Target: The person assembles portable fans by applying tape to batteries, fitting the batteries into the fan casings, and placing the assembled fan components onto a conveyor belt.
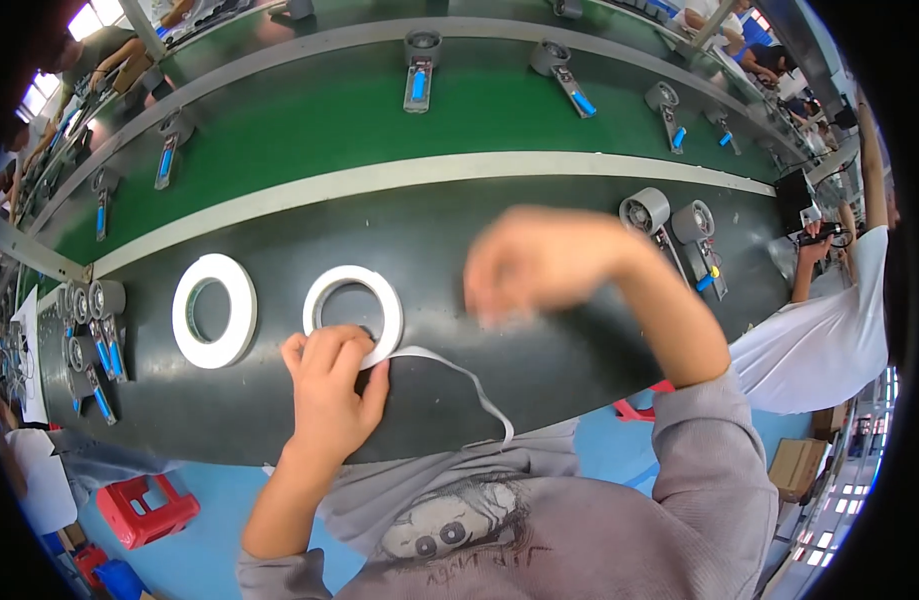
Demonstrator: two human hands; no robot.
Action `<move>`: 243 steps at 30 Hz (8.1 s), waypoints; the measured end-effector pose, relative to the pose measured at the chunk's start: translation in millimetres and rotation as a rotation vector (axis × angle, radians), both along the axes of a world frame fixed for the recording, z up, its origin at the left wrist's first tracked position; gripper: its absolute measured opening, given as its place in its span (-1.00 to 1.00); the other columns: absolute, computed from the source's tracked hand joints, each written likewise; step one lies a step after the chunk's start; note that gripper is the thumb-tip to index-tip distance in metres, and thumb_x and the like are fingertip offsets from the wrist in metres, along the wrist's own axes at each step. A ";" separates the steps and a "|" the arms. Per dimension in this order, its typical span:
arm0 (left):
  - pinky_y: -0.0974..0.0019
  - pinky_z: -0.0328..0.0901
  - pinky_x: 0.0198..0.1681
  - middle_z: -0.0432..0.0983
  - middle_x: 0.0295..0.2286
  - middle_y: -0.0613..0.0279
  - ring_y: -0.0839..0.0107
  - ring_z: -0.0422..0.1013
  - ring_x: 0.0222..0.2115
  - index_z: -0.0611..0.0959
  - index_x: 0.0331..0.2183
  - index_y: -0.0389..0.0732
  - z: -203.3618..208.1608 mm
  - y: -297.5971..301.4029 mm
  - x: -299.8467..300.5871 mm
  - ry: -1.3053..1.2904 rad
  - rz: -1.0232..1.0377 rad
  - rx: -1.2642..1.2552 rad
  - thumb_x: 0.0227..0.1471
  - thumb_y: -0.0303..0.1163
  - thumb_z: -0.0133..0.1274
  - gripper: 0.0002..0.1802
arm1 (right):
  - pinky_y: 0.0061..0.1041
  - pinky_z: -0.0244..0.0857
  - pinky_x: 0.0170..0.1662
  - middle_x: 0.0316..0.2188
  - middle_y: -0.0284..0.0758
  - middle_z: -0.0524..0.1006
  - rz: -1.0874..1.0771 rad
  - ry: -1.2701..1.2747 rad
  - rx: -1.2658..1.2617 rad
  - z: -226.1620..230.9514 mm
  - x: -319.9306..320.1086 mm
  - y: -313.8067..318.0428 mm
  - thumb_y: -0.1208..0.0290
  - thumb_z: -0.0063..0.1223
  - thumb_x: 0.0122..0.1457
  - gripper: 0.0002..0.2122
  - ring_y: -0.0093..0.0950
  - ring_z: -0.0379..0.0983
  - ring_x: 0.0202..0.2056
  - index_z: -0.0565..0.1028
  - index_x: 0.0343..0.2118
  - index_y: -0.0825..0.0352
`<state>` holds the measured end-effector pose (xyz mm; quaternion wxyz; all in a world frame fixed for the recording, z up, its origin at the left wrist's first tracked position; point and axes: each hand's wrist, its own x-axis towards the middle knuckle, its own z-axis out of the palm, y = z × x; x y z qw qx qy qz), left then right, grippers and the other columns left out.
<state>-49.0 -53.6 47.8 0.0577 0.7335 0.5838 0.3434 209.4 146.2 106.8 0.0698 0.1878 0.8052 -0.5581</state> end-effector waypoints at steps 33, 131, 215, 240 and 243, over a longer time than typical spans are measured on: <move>0.05 0.20 0.00 0.50 -0.19 0.04 0.03 0.41 -0.12 0.62 -0.19 -0.26 -21.9 1.8 64.5 0.021 -0.226 -0.064 -0.20 -0.45 0.36 -0.56 | -0.25 0.25 -0.30 -0.45 -0.14 0.38 -1.139 0.203 0.624 -101.3 40.7 -133.0 0.28 0.16 0.27 -0.68 -0.15 0.34 -0.43 0.38 -0.48 0.42; 0.21 0.42 -0.34 0.61 -0.31 0.02 0.24 0.51 -0.50 0.66 -0.04 -0.36 -65.4 135.2 101.7 -0.188 -0.372 -0.053 -0.12 -0.31 0.45 -0.40 | -0.64 0.27 -0.45 -0.59 -0.43 0.47 -0.629 0.178 0.457 -112.7 81.6 -106.9 0.58 0.43 -0.20 -0.51 -0.64 0.37 -0.58 0.60 -0.08 0.37; 0.28 0.29 -0.23 0.53 -0.32 0.19 0.31 0.43 -0.32 0.64 -0.14 -0.27 -28.2 -13.5 81.7 -0.330 -0.218 -0.305 -0.01 -0.48 0.28 -0.66 | -0.38 0.21 -0.51 -0.58 -0.23 0.39 -1.025 -0.037 0.694 -96.2 41.6 -159.7 0.52 0.24 0.14 -0.87 -0.34 0.35 -0.60 0.49 -0.36 0.40; 0.53 0.18 -0.64 0.67 -0.43 0.12 0.64 0.32 -0.69 0.64 -0.26 -0.35 -38.8 9.2 112.3 -1.342 -0.229 -1.103 0.40 -0.19 -0.02 -0.62 | -0.57 0.38 -0.45 -0.21 -0.26 0.56 -0.556 0.629 0.412 -105.6 69.8 -144.7 0.70 0.23 0.00 -0.86 -0.55 0.52 -0.46 0.57 -0.36 0.39; 0.53 0.18 -0.64 0.66 -0.45 0.13 0.65 0.33 -0.69 0.62 -0.28 -0.34 -40.5 7.4 102.8 -1.334 -0.237 -1.127 0.40 -0.20 -0.02 -0.63 | -0.54 0.36 -0.47 -0.28 -0.32 0.57 -0.432 0.595 0.499 -107.4 65.0 -138.9 0.69 0.26 -0.01 -0.85 -0.53 0.50 -0.50 0.55 -0.37 0.38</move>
